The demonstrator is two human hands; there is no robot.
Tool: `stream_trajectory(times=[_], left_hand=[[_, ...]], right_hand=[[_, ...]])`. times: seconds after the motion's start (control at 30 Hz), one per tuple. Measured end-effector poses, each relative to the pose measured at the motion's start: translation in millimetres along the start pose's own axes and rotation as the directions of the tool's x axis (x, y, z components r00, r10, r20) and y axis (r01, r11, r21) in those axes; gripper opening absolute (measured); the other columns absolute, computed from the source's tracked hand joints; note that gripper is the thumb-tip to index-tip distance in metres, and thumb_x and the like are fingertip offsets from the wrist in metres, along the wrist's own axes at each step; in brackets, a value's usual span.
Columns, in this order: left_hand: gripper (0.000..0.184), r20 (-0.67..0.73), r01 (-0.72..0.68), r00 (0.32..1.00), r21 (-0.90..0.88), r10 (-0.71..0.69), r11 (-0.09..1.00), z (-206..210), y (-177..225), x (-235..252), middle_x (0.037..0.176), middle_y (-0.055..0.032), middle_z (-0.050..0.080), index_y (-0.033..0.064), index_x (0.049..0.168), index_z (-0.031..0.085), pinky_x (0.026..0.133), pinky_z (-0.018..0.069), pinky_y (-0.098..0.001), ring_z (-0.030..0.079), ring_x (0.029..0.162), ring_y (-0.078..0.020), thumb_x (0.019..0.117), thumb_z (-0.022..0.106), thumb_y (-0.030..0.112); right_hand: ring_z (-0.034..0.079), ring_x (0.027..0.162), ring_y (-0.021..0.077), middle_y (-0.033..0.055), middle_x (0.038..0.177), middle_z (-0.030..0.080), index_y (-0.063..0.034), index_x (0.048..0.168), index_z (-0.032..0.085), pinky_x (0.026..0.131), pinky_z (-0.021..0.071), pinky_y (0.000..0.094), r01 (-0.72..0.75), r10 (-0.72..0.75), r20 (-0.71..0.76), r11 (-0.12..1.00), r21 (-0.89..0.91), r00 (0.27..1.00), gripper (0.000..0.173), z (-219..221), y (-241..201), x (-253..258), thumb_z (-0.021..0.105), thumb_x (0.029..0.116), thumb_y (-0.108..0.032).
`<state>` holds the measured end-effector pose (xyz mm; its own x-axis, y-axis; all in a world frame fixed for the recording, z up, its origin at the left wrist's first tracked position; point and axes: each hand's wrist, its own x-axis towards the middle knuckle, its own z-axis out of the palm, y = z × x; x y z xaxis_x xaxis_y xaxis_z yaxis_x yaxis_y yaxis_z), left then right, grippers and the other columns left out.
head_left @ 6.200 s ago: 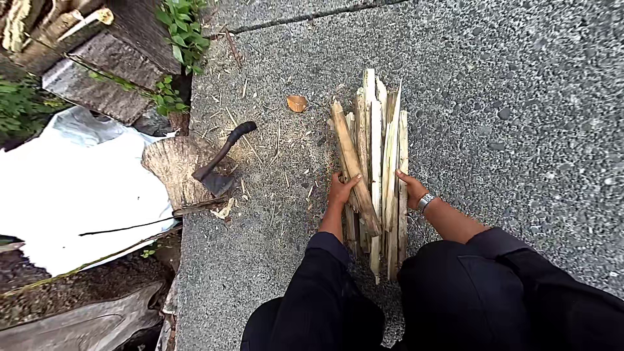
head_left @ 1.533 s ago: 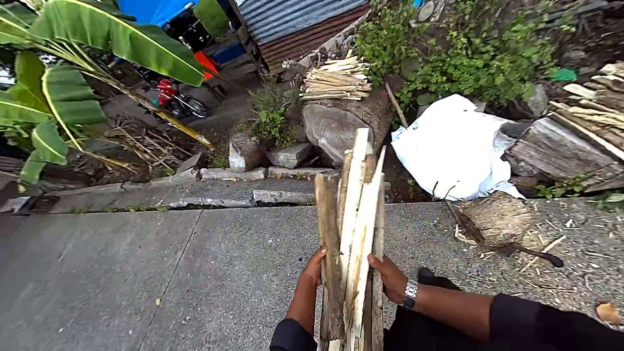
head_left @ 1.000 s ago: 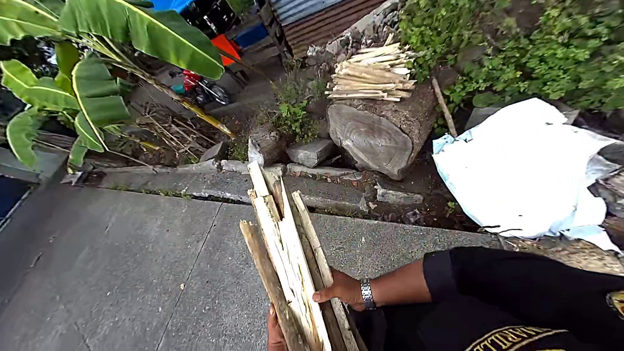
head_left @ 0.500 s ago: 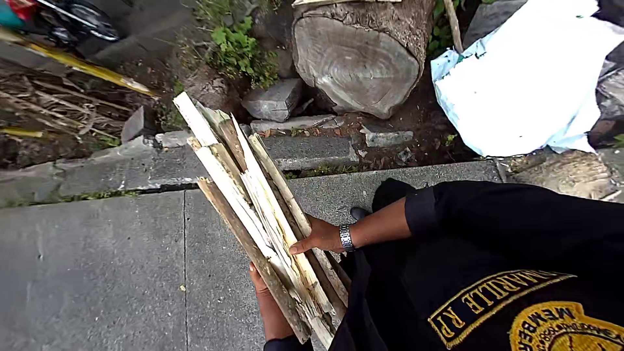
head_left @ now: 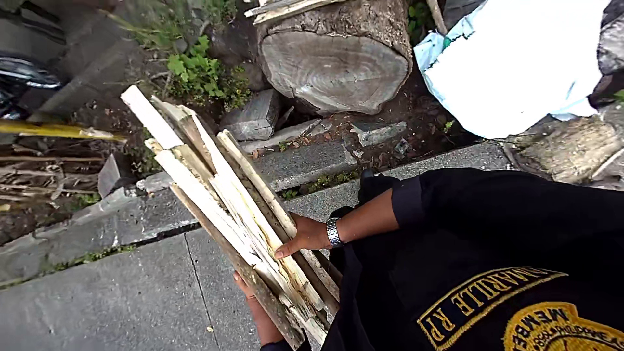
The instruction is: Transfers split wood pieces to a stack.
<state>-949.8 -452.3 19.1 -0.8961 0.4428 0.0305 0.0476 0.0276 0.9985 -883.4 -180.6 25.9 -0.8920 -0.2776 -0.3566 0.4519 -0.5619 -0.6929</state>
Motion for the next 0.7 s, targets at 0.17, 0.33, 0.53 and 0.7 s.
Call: stream_trajectory(times=[0.17,0.33,0.53,0.7], left_hand=[[0.052,-0.115,0.148,0.983,0.069,-0.14,0.987,18.0,3.1,76.5,0.103,0.02,0.073,0.0311,0.112,0.066,0.09,0.0537,-0.0156,0.066,0.099,0.0097,0.0876,0.057,0.075],[0.042,0.138,0.101,0.985,-0.006,-0.099,0.995,46.3,4.5,173.9,0.102,0.0214,0.075,0.0352,0.105,0.072,0.089,0.0534,-0.0119,0.066,0.1,0.0122,0.0862,0.061,0.071],[0.04,0.278,0.081,0.959,-0.101,-0.05,0.992,50.9,-24.1,264.3,0.104,0.0193,0.075,0.0296,0.108,0.07,0.092,0.053,-0.013,0.066,0.102,0.0112,0.0897,0.062,0.064],[0.036,0.366,0.163,0.927,-0.19,-0.085,0.968,50.7,-41.1,302.4,0.104,0.017,0.077,0.0326,0.107,0.073,0.09,0.0555,-0.0147,0.069,0.099,0.0086,0.0878,0.066,0.061]], right_hand=[[0.065,0.121,0.0179,0.0142,0.134,0.063,-0.0074,0.154,0.032,0.106,0.0543,0.0386,0.017,-0.014,-0.111,0.999,0.028,0.994,0.101,-27.7,-38.8,27.3,0.093,0.0758,-0.028],[0.066,0.119,0.0179,0.0142,0.132,0.064,-0.0075,0.152,0.035,0.105,0.0553,0.0385,0.086,-0.06,-0.231,0.991,0.104,0.971,0.096,-55.8,-64.6,57.9,0.092,0.0767,-0.028],[0.067,0.118,0.0187,0.0144,0.13,0.065,-0.0086,0.152,0.035,0.104,0.0562,0.0391,0.207,-0.155,-0.346,0.971,0.117,0.925,0.096,-84.2,-84.1,107.3,0.092,0.0768,-0.028],[0.067,0.119,0.0183,0.0133,0.132,0.064,-0.0089,0.153,0.035,0.104,0.0565,0.0384,0.241,-0.182,-0.366,0.963,0.12,0.913,0.097,-107.9,-83.2,144.0,0.092,0.0766,-0.026]])
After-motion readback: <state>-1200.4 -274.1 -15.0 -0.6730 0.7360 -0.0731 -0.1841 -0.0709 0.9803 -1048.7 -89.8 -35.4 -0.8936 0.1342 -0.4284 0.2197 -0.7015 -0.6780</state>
